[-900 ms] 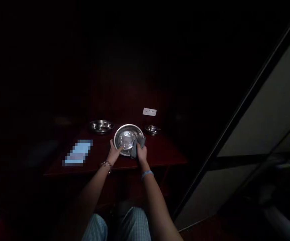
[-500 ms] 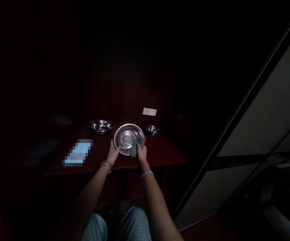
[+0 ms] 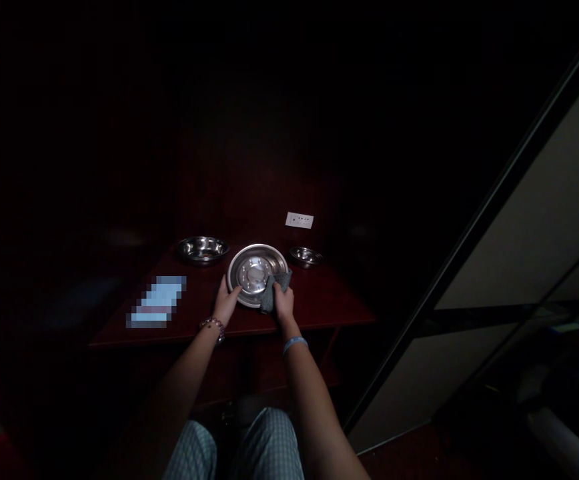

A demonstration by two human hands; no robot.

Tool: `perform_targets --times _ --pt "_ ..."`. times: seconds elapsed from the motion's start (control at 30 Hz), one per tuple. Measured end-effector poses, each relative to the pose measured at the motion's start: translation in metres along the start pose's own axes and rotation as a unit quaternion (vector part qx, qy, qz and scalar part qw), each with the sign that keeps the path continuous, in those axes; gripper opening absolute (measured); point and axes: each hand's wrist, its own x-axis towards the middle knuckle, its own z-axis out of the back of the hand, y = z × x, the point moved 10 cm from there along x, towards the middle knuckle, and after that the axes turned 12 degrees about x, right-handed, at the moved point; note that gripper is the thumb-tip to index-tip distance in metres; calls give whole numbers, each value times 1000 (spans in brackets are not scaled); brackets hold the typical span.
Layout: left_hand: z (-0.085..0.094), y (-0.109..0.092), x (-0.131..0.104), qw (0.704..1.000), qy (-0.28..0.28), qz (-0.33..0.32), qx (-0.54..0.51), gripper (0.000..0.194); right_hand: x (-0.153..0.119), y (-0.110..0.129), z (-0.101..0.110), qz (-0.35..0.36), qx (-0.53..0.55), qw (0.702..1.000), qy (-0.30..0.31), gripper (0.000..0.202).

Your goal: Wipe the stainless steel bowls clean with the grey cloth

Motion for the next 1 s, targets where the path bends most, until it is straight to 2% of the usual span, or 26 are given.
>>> perform_targets --times 0.53,0.73,0.9,1.0 --pt "5 10 5 999 -35 2 -15 38 -4 9 0 6 6 1000 2 22" --pt "18 12 6 995 -83 6 56 13 -4 6 -3 3 6 1000 11 21" --pt "19 10 5 995 -78 10 66 14 -5 10 -3 8 8 1000 18 22" --pt "16 9 2 995 -75 22 67 9 -5 10 -2 2 -2 1000 11 23"
